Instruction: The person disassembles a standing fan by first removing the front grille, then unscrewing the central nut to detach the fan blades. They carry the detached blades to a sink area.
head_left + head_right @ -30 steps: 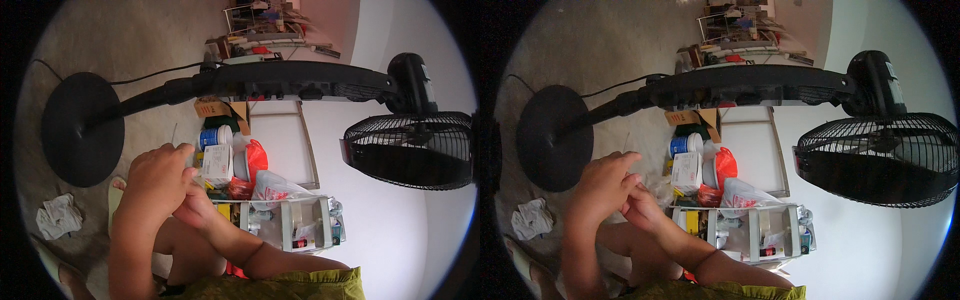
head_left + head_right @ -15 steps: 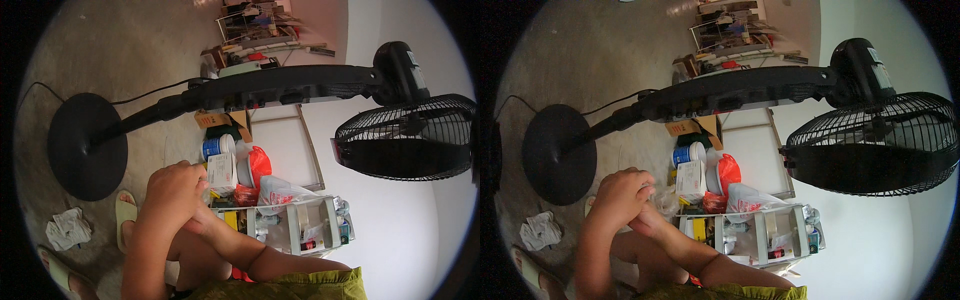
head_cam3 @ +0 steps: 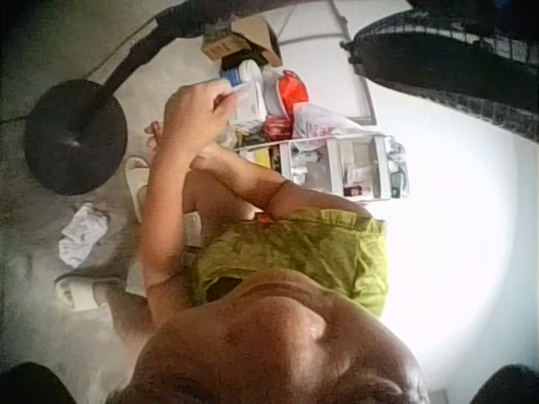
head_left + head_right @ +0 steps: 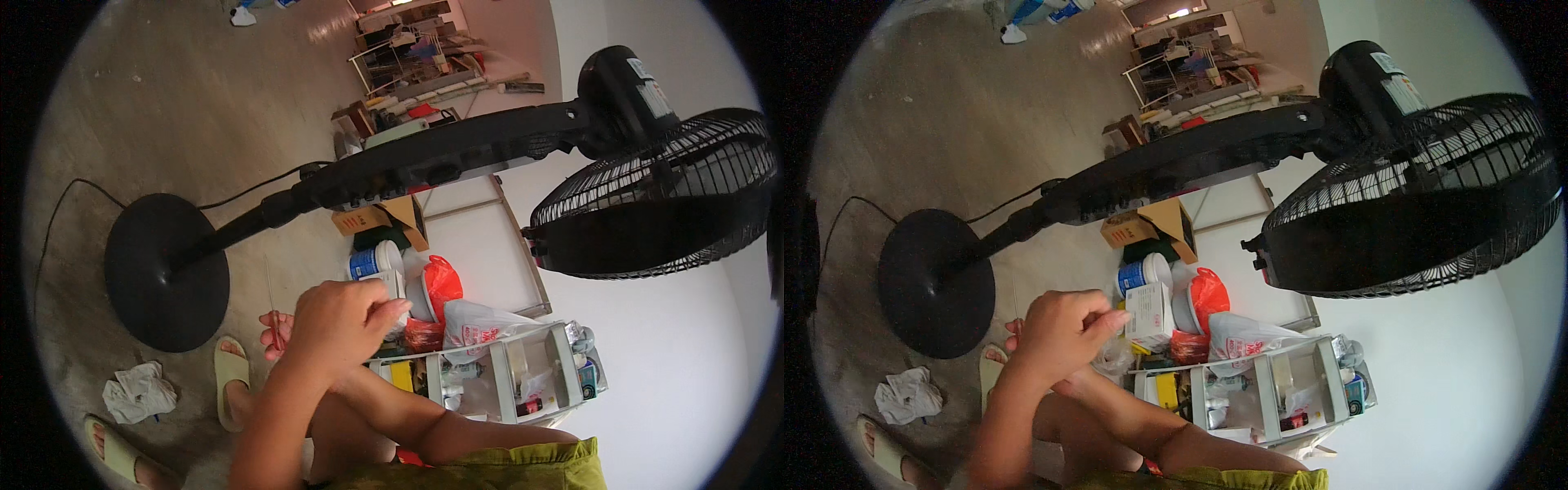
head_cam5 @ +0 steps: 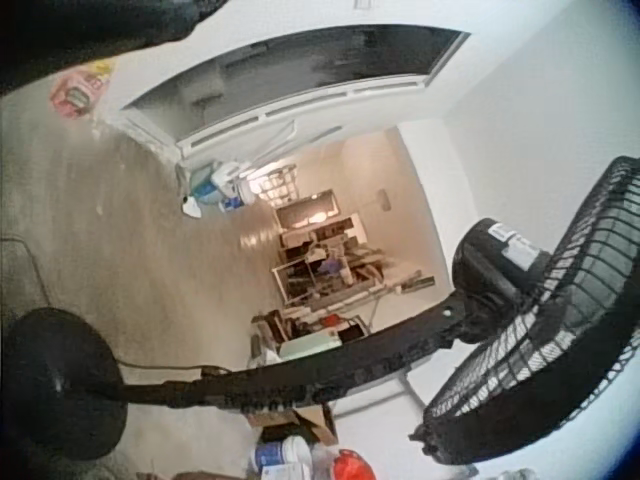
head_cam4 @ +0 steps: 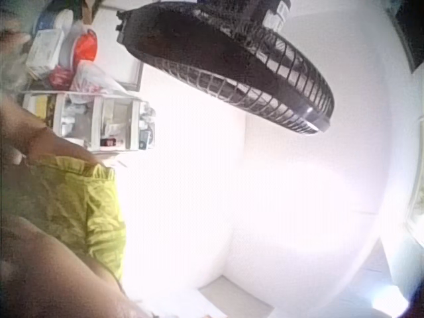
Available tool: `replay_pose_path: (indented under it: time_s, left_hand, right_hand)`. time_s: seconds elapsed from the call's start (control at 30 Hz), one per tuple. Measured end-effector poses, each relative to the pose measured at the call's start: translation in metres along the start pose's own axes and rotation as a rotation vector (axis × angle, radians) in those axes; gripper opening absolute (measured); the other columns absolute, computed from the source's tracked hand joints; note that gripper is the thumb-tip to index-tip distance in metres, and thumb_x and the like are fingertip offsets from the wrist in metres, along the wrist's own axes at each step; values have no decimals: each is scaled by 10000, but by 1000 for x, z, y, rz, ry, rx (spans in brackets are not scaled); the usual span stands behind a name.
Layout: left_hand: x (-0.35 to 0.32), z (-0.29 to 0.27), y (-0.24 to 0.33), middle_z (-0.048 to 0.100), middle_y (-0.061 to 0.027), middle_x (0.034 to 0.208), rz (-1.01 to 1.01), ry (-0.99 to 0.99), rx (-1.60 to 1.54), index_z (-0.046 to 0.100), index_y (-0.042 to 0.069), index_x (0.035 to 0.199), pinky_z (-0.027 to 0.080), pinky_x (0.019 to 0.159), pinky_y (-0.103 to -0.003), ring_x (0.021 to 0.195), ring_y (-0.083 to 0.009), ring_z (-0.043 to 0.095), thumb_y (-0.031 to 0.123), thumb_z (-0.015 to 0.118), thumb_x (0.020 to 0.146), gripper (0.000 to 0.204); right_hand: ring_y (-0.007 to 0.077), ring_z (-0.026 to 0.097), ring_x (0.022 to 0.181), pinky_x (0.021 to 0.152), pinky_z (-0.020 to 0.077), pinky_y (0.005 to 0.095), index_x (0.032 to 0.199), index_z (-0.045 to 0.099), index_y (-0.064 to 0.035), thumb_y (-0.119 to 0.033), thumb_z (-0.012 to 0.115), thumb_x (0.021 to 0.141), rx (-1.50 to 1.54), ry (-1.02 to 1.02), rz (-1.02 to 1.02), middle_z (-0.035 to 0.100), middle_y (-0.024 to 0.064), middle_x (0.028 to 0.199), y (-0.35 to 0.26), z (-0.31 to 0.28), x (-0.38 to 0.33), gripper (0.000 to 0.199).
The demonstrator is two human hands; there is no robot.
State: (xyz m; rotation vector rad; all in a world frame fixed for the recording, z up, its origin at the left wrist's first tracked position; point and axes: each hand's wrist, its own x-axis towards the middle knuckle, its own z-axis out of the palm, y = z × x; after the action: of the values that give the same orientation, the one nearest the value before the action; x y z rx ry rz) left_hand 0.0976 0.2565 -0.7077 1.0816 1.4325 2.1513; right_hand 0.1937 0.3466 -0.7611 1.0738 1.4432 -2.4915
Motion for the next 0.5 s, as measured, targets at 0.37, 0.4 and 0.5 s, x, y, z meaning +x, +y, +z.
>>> replay_pose_path:
  time_s: [0.37, 0.4, 0.5]
  left_hand:
    - [18, 22, 60, 331, -228, 1450, 363, 42, -286, 201, 24, 1466, 314, 1072, -432, 1282, -387, 398, 47, 617, 833, 758]
    - [22, 23, 64, 328, -228, 1453, 373, 44, -299, 200, 24, 1467, 323, 1068, -431, 1290, -386, 392, 50, 616, 837, 756]
    - [32, 25, 74, 316, -217, 1469, 398, 38, -366, 192, 29, 1473, 380, 1033, -420, 1329, -359, 365, 67, 611, 854, 748]
  right_hand:
    - [118, 624, 821, 620, 506, 214, 1275, 493, -89, -254, 510, 987, -185, -158, 72, 604, 23, 1017, -4, -6, -10, 333]
    - [122, 626, 810, 661, 508, 239, 1247, 503, -88, -254, 523, 980, -186, -174, 63, 609, 26, 1005, -3, -5, -12, 315]
    - [142, 632, 767, 863, 516, 367, 1102, 551, -83, -251, 589, 944, -135, -115, 58, 631, 44, 949, -1, -1, -17, 233]
